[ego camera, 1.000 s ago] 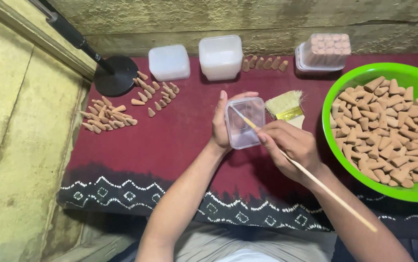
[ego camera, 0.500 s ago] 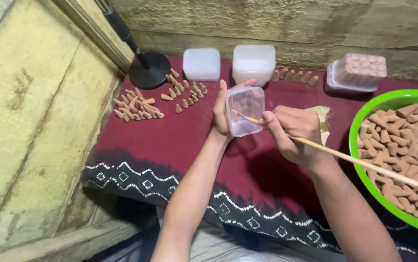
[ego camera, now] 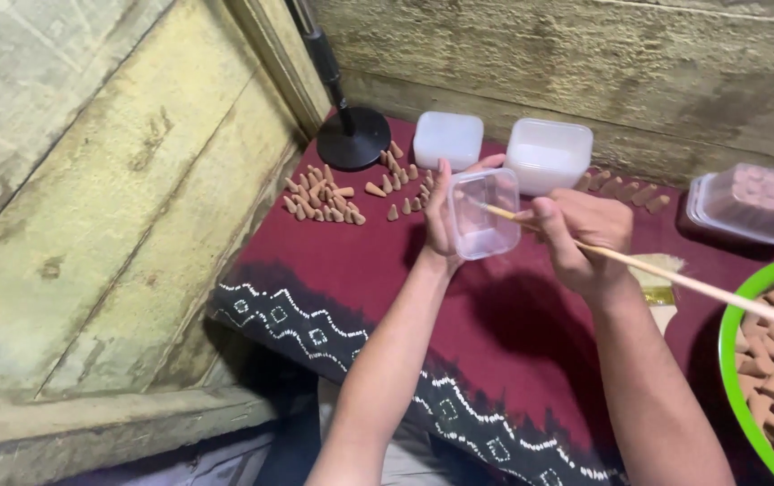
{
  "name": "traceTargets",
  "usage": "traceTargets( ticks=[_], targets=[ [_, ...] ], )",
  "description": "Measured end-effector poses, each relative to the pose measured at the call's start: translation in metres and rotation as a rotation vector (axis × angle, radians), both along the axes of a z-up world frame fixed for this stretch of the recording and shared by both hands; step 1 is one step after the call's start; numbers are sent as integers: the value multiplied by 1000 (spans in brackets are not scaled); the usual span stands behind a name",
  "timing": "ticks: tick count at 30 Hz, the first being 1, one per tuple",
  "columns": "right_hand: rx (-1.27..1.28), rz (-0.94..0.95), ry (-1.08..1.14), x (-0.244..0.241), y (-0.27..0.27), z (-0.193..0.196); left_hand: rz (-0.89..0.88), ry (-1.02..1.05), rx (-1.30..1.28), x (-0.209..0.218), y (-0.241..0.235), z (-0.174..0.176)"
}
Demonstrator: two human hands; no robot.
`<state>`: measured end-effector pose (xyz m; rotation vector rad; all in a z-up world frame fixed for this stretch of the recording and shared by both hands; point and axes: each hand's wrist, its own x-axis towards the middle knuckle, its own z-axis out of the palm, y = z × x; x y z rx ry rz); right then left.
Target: The person is seen picking up incense cones from the table and a bowl, and carefully placing and arranging them into a small clear plastic container. They use a thin wooden stick to help position the cones inside the container.
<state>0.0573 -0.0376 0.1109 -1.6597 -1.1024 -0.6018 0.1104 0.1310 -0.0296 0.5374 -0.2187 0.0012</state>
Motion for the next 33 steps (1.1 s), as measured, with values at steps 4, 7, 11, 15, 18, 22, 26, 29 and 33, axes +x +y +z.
traceTargets(
  ticks=[4,7,11,15,18,22,26,29,33],
  targets=[
    [31,4,-30,7,4,-19,41,-33,11,2,-3,-4],
    [108,43,-25,10,5,-42,37,-58,-54,2,0,-10],
    [183,-12,4,9,1,-58,28,-166,4,-7,5,4],
    [241,-105,47,-1,6,-56,18,-252,260,-33,23,30],
    [93,-88,-113,9,8,-55,-37,-208,158,-26,45,3],
    [-107,-11,-161,2,24,-38,1,-154,174,-25,59,-9],
    [-227,61,-156,-1,28,-32,-9,-137,169,-29,62,-7],
    [-229,68,-167,-4,28,-28,-44,-137,173,-28,62,-14],
    [-218,-61,-174,1,23,-37,-123,-142,115,-27,59,-17]
  ],
)
